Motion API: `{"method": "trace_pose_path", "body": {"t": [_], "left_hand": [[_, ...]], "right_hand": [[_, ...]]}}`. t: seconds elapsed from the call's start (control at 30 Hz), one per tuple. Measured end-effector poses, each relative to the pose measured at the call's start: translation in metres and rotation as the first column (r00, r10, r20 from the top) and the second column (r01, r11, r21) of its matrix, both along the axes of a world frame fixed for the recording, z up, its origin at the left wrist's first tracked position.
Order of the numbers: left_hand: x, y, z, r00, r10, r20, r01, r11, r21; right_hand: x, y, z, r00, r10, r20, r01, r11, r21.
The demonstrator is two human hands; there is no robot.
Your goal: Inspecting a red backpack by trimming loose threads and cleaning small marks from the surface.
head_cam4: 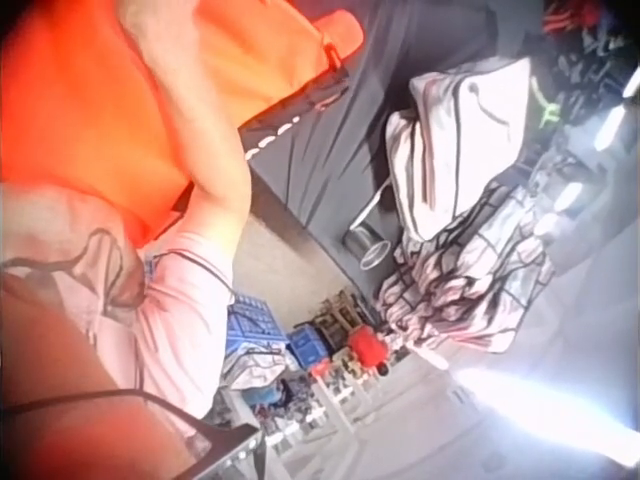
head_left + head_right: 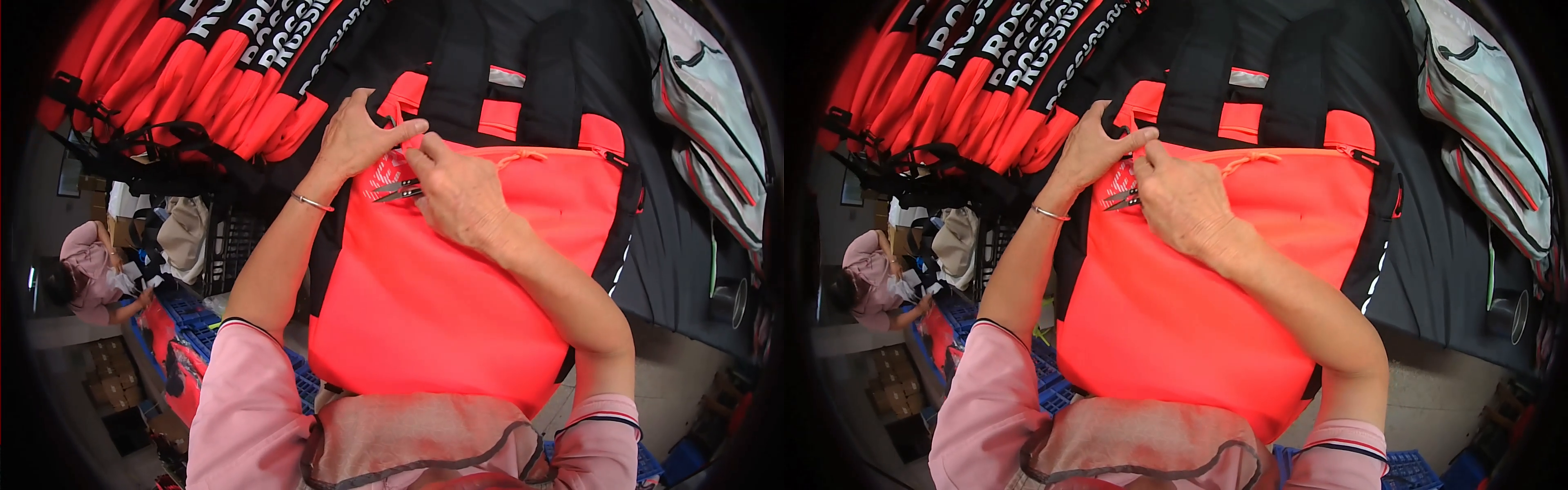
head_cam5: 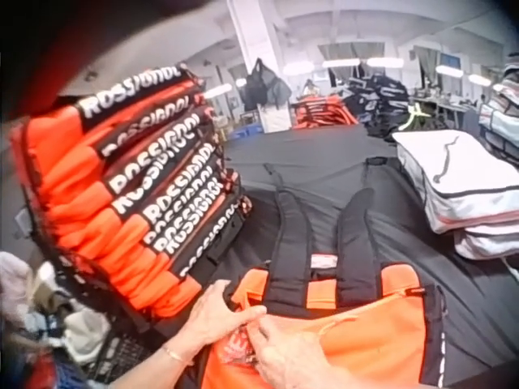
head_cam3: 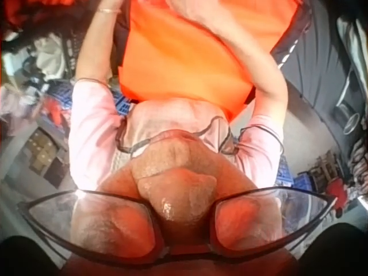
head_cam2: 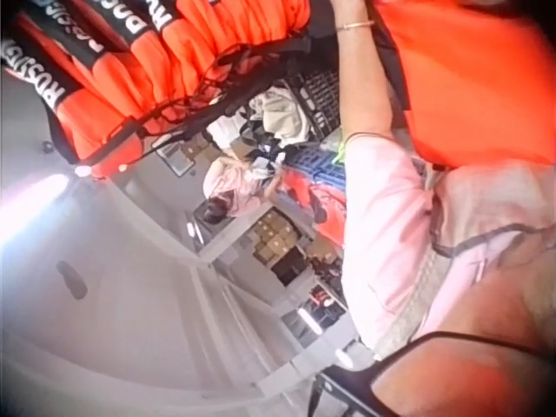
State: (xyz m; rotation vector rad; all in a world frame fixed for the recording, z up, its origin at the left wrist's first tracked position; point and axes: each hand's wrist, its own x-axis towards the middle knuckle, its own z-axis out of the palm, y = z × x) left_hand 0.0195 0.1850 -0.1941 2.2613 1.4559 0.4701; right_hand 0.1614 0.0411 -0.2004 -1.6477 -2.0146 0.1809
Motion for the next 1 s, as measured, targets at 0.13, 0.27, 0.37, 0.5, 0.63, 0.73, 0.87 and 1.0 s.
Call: {"method": "trace_pose_path", "body": {"t": [0.13,0.27,0.37,0.5,0.63,0.73,0.87,1.0], "left_hand": [[-0.006,0.001,0.006,0.996,-0.065,0.054,0.066,0.998,-0.016],[-0.016,0.004,0.010,0.914,-0.061,0.401,0.237,0.883,-0.406],[-0.019,0.007,0.009,0.858,0.012,0.513,0.293,0.810,-0.509],[-0.014,0.010,0.002,0.783,0.116,0.611,0.309,0.780,-0.544],[0.000,0.004,-0.001,0.892,-0.030,0.452,0.034,0.999,-0.001],[0.010,-0.008,0.001,0.934,-0.357,-0.005,0.213,0.547,0.810],[0.028,-0.040,-0.018,0.807,-0.430,-0.404,0.582,0.695,0.422],[0.032,-0.038,-0.031,0.815,-0.444,-0.374,0.572,0.722,0.389]], "right_hand": [[-0.014,-0.004,-0.001,0.998,0.026,0.058,-0.029,0.998,0.062],[-0.015,-0.003,-0.003,1.000,0.031,0.001,-0.031,0.984,0.173],[-0.011,-0.002,-0.008,1.000,0.010,-0.026,-0.007,0.990,0.139],[0.020,0.009,-0.013,0.970,-0.035,-0.241,0.081,0.979,0.186],[0.079,0.037,-0.014,0.570,-0.387,-0.725,0.444,0.887,-0.124],[0.107,0.042,-0.023,0.364,-0.500,-0.786,0.399,0.846,-0.354],[0.108,0.040,-0.028,0.430,-0.510,-0.745,0.418,0.844,-0.337],[0.136,0.029,-0.002,0.472,-0.432,-0.769,0.542,0.830,-0.133]]}}
